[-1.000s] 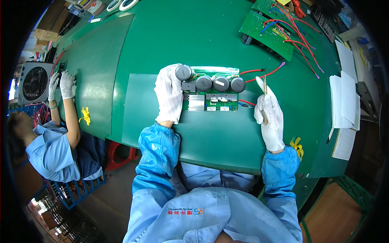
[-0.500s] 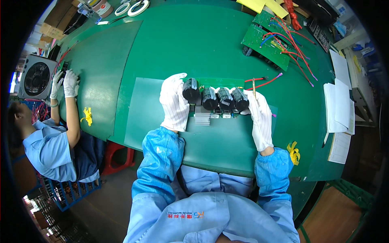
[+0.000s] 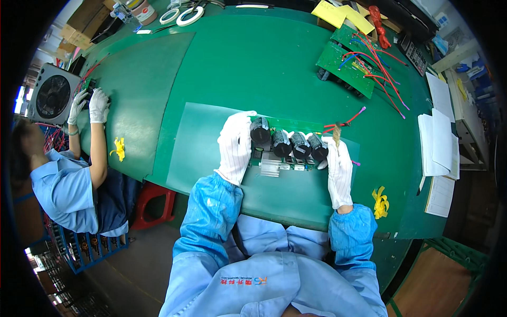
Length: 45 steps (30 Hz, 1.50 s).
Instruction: Applying a yellow adhesive or sealant to electronic components on green circuit boards using a small wooden applicator stick.
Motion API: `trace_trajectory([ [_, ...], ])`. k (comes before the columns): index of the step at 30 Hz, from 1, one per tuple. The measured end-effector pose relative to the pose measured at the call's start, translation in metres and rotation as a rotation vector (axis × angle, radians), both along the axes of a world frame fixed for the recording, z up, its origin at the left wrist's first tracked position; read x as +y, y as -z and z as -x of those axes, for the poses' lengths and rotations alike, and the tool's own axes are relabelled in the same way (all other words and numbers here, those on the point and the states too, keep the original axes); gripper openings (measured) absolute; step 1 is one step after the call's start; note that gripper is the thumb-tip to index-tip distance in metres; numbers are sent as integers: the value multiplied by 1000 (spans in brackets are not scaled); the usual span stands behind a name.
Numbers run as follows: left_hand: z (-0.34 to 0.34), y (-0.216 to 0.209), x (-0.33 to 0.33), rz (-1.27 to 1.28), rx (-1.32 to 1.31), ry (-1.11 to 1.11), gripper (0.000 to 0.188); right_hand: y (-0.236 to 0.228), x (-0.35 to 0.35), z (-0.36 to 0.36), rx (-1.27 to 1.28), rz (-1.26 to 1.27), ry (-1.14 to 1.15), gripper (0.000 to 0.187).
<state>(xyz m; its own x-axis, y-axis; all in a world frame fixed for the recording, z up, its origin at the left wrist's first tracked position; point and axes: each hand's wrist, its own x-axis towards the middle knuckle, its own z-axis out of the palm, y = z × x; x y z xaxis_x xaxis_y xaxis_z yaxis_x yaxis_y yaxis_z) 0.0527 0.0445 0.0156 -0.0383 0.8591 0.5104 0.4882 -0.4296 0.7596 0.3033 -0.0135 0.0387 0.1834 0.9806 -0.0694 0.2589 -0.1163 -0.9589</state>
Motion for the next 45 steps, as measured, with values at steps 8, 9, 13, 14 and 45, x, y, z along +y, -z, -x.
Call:
trace_trajectory([
  [8, 39, -11, -37, 87, 240, 103, 66, -4, -14, -4, 39, 52, -17, 34],
  [9, 44, -14, -39, 60, 356, 147, 70, -6, -15, -5, 18, 57, -22, 35],
  [13, 41, -38, -34, 21, 649, 367, 83, -2, -16, 4, -234, -140, -84, 36],
  [14, 40, -41, -31, -14, 670, 416, 84, -8, -17, 7, -147, -112, -63, 33],
  [45, 13, -23, -3, 713, -90, 115, 67, -47, -16, 76, -1175, -794, -352, 31],
])
